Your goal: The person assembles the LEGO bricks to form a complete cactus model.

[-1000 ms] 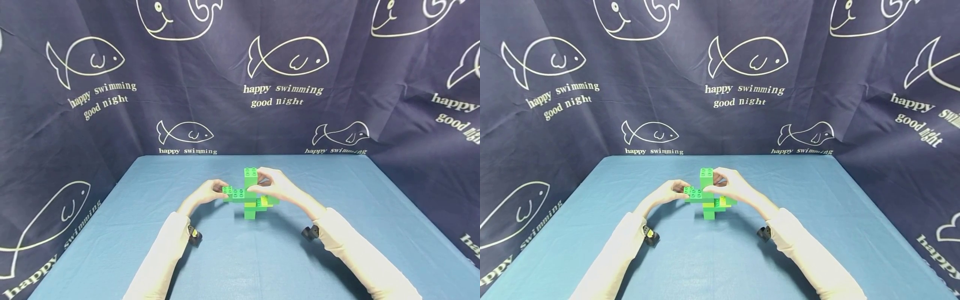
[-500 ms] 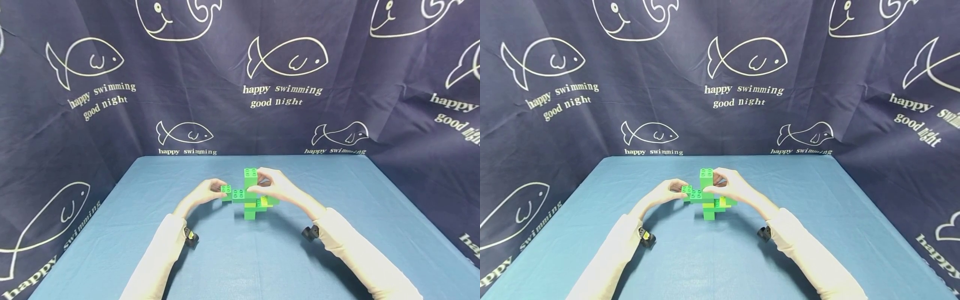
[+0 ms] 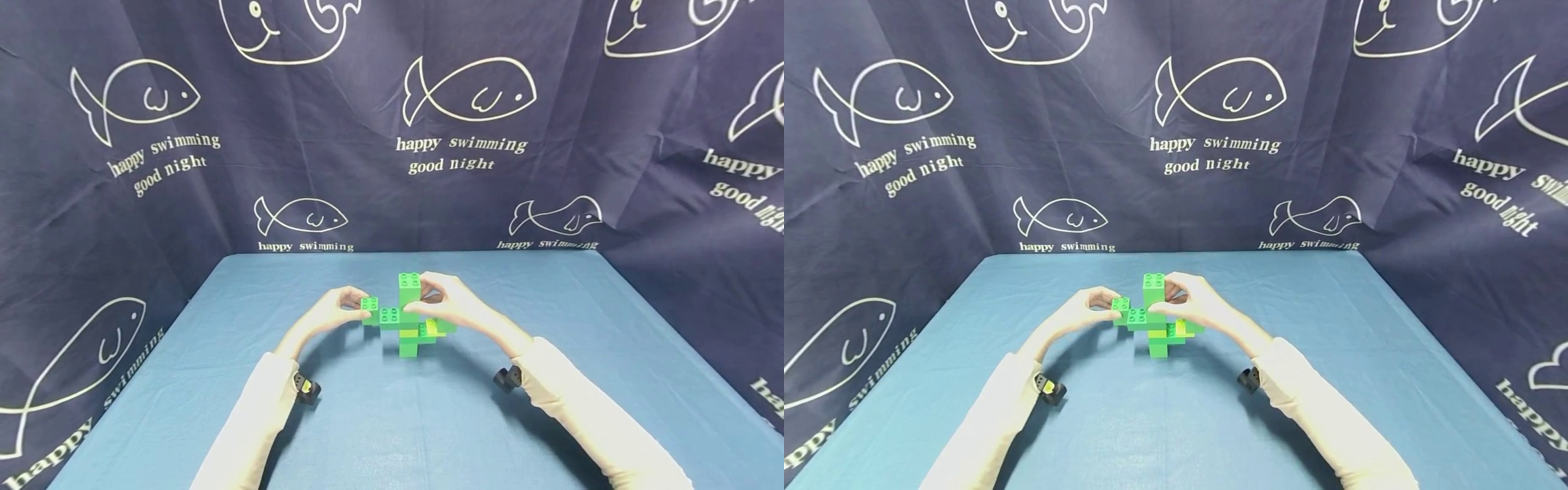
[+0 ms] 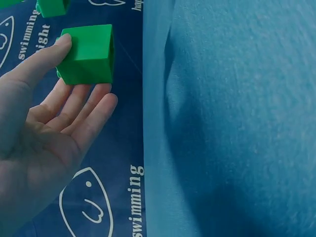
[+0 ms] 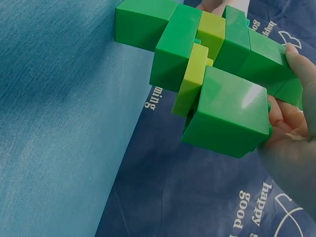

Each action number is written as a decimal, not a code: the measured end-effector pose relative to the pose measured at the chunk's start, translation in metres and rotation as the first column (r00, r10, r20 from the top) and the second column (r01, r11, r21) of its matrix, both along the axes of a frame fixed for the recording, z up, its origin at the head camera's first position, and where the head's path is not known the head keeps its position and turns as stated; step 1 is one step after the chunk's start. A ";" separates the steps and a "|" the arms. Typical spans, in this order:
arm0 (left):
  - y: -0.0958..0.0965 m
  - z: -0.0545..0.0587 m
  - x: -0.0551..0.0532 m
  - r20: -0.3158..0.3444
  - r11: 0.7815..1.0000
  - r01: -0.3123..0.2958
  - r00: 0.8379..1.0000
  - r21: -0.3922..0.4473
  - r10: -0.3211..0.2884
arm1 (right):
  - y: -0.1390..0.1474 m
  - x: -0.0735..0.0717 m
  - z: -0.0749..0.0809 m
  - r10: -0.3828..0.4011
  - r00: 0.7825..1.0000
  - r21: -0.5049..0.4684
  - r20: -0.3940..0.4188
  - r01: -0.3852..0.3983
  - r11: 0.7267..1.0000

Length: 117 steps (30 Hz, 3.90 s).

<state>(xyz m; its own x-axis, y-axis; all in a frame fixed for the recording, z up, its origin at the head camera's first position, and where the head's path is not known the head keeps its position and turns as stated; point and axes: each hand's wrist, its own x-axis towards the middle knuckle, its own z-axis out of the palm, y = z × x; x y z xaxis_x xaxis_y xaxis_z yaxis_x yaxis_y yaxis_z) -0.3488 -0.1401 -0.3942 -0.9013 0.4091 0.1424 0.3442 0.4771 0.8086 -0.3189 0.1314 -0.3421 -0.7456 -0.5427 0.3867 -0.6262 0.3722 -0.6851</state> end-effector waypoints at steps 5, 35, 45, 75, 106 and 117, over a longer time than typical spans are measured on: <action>0.001 0.003 0.003 -0.017 0.999 0.001 1.000 0.040 -0.001 | -0.001 0.001 0.001 -0.017 1.000 0.014 0.024 0.017 1.000; 0.001 0.024 0.013 -0.095 0.991 0.013 0.995 0.134 0.000 | 0.001 -0.001 0.000 0.017 1.000 -0.005 -0.004 -0.017 1.000; 0.004 0.032 0.017 -0.111 0.987 0.043 0.993 0.152 -0.026 | 0.000 -0.001 -0.001 0.021 1.000 -0.023 -0.006 -0.021 1.000; 0.017 0.056 0.046 -0.074 0.975 0.142 0.989 0.172 -0.131 | -0.007 0.029 0.030 -0.005 0.999 0.000 0.053 0.005 1.000; 0.019 0.065 0.051 -0.115 0.989 0.139 0.985 0.055 -0.132 | -0.002 0.000 0.003 -0.009 1.000 0.012 0.026 0.008 1.000; 0.019 0.040 0.039 -0.148 0.992 0.117 0.983 0.055 -0.108 | 0.005 0.001 -0.001 -0.012 1.000 0.041 -0.026 0.013 0.999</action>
